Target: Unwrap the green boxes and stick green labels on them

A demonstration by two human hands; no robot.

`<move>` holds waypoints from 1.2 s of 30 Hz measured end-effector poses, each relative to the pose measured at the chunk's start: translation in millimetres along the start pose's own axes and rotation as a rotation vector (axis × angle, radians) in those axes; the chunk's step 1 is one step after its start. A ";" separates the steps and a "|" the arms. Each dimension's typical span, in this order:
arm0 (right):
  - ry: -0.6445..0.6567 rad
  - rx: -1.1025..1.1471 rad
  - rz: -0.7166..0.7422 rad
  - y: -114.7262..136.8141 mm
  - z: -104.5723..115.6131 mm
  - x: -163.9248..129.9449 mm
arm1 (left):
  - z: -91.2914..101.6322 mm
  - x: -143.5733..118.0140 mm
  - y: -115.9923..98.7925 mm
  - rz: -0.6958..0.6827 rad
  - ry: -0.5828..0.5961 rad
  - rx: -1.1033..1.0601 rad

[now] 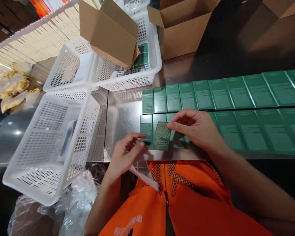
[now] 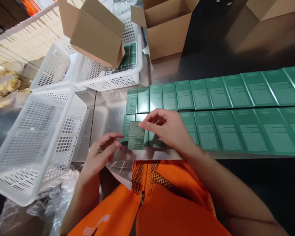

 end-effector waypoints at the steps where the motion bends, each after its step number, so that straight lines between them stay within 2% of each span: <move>1: 0.020 -0.001 -0.031 -4.7 -1.2 2.5 | -8.2 -1.0 -1.1 -0.009 0.015 0.074; 4: 0.065 -0.047 -0.040 -10.4 -5.1 7.5 | -24.7 -1.0 -2.8 -0.042 0.041 0.228; 11: 0.047 -0.229 -0.123 -32.3 -7.4 5.1 | -39.0 10.7 -1.1 -0.065 -0.034 0.460; 13: 0.028 -0.329 -0.081 -33.6 -5.7 6.5 | -42.0 12.6 -1.3 -0.055 -0.057 0.523; 18: 0.014 -0.509 0.045 -31.4 -5.5 10.5 | -44.5 14.9 -4.9 -0.014 -0.141 0.663; 22: 0.038 -0.597 0.034 -33.2 -7.1 10.2 | -46.9 16.4 -5.7 0.020 -0.165 0.764; 36: 0.095 -0.742 0.017 -34.7 -14.1 5.3 | -54.4 24.5 -8.8 0.089 -0.137 0.969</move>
Point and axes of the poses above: each hand's wrist, its own x-axis towards the middle knuckle, its own z-axis out of the back of the hand, y = z × x, the point moved 9 cm from there along x, towards the middle knuckle, and after that the axes turned 15 degrees about z, right-handed, at the moved point
